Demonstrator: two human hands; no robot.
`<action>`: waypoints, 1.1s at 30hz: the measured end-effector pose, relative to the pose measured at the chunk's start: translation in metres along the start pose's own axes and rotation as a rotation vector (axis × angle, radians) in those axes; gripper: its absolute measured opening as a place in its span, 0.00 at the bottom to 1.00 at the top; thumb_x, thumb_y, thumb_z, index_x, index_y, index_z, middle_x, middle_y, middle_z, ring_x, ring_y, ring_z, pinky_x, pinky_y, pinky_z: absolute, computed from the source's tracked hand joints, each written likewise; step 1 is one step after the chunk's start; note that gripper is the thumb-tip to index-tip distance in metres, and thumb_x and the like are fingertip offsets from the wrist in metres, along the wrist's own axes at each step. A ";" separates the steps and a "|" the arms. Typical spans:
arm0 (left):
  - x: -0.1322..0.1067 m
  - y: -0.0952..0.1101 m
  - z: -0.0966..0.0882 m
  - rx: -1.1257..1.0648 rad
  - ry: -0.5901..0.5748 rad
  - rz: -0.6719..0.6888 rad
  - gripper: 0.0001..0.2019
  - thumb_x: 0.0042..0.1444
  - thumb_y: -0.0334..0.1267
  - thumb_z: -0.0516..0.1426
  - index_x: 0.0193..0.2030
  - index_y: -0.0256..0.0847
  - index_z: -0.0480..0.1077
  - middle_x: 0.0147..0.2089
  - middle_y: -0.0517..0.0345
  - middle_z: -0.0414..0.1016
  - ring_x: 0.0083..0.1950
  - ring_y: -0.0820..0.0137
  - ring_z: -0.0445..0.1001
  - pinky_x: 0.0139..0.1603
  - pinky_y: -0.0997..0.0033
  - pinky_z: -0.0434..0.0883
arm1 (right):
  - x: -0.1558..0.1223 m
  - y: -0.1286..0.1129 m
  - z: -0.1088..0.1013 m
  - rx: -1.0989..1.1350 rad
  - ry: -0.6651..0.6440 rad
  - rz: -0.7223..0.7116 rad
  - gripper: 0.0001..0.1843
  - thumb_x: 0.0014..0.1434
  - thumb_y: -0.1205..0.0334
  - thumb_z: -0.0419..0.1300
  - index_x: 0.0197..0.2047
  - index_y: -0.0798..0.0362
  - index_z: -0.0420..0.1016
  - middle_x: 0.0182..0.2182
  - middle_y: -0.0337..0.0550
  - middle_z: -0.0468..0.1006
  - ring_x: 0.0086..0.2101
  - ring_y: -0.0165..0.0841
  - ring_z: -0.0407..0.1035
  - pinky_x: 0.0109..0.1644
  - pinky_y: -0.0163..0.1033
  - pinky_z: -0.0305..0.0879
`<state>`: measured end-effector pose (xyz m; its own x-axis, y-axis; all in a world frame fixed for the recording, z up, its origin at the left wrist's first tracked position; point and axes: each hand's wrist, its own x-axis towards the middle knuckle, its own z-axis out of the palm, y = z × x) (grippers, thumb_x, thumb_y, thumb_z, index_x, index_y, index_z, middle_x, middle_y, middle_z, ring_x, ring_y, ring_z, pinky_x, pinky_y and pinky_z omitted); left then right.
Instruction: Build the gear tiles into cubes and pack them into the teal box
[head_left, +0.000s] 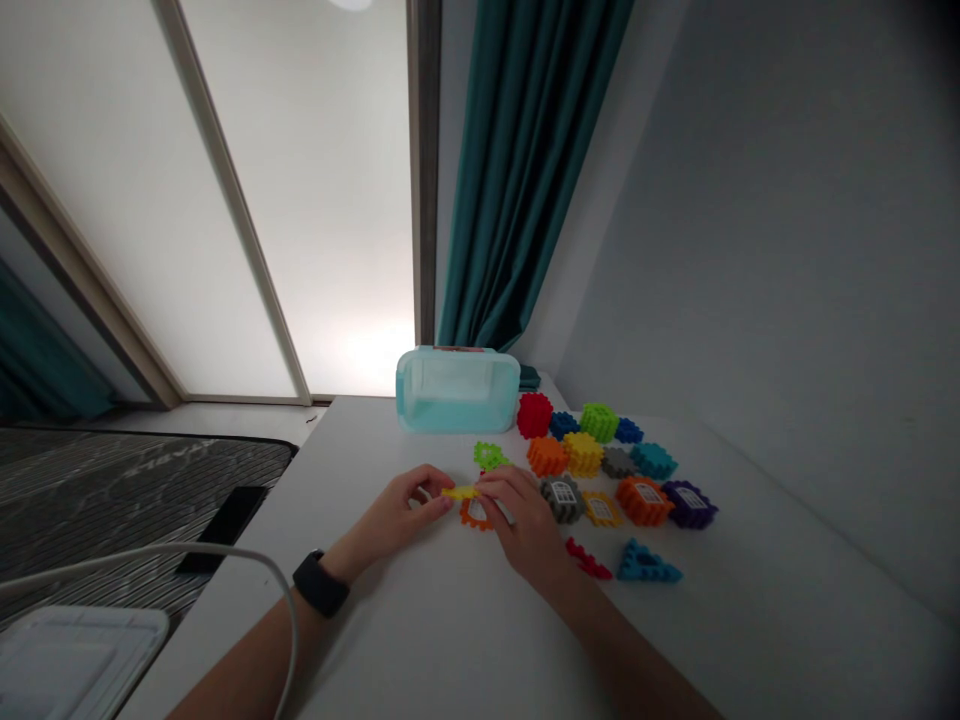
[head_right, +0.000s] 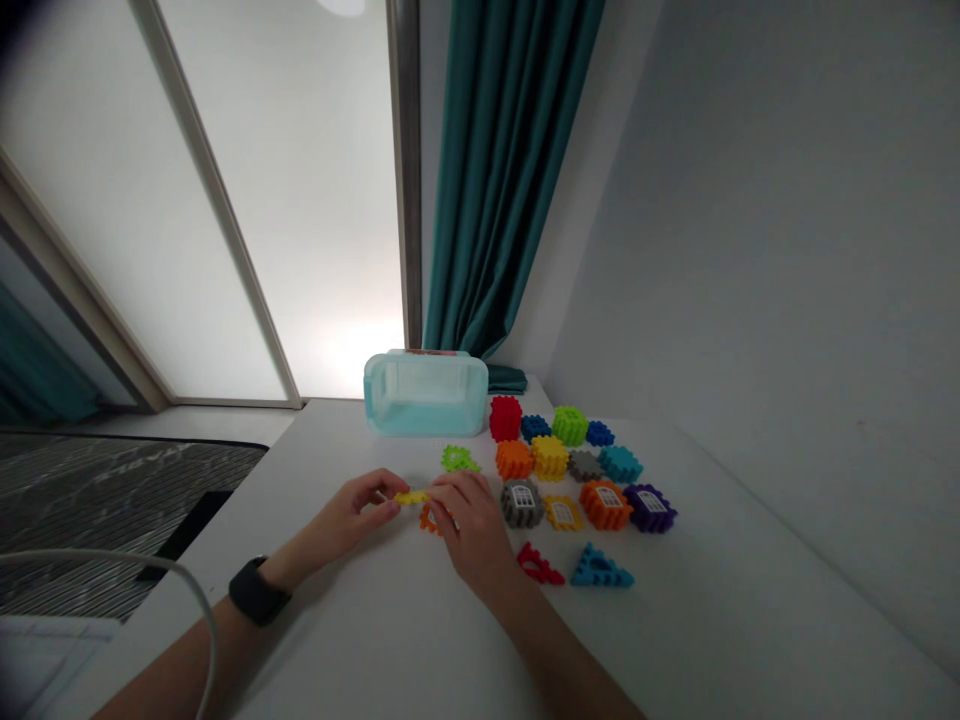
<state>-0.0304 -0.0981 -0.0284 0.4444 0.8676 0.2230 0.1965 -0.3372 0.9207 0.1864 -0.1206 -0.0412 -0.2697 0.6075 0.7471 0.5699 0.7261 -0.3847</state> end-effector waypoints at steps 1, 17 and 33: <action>-0.001 0.000 0.000 0.035 0.016 0.024 0.14 0.59 0.47 0.59 0.44 0.39 0.72 0.42 0.52 0.77 0.42 0.66 0.74 0.42 0.67 0.71 | 0.000 0.000 0.000 -0.001 -0.008 0.003 0.08 0.67 0.66 0.54 0.43 0.47 0.74 0.41 0.45 0.78 0.45 0.38 0.72 0.53 0.48 0.69; -0.006 -0.003 0.000 0.653 0.309 0.610 0.21 0.60 0.41 0.62 0.59 0.44 0.66 0.52 0.49 0.79 0.50 0.62 0.76 0.52 0.59 0.70 | -0.001 0.002 -0.003 -0.091 -0.074 -0.002 0.13 0.63 0.62 0.60 0.51 0.49 0.70 0.53 0.50 0.75 0.53 0.42 0.69 0.57 0.53 0.68; 0.011 0.016 0.012 0.651 0.329 0.690 0.18 0.60 0.42 0.63 0.55 0.43 0.68 0.51 0.49 0.79 0.48 0.63 0.77 0.50 0.59 0.70 | 0.010 0.002 -0.026 -0.197 -0.010 -0.053 0.10 0.64 0.63 0.59 0.49 0.49 0.71 0.50 0.49 0.77 0.52 0.42 0.69 0.58 0.54 0.66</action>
<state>-0.0117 -0.0985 -0.0156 0.3970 0.4315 0.8101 0.4706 -0.8534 0.2240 0.2049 -0.1218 -0.0206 -0.3103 0.5741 0.7577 0.6956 0.6804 -0.2306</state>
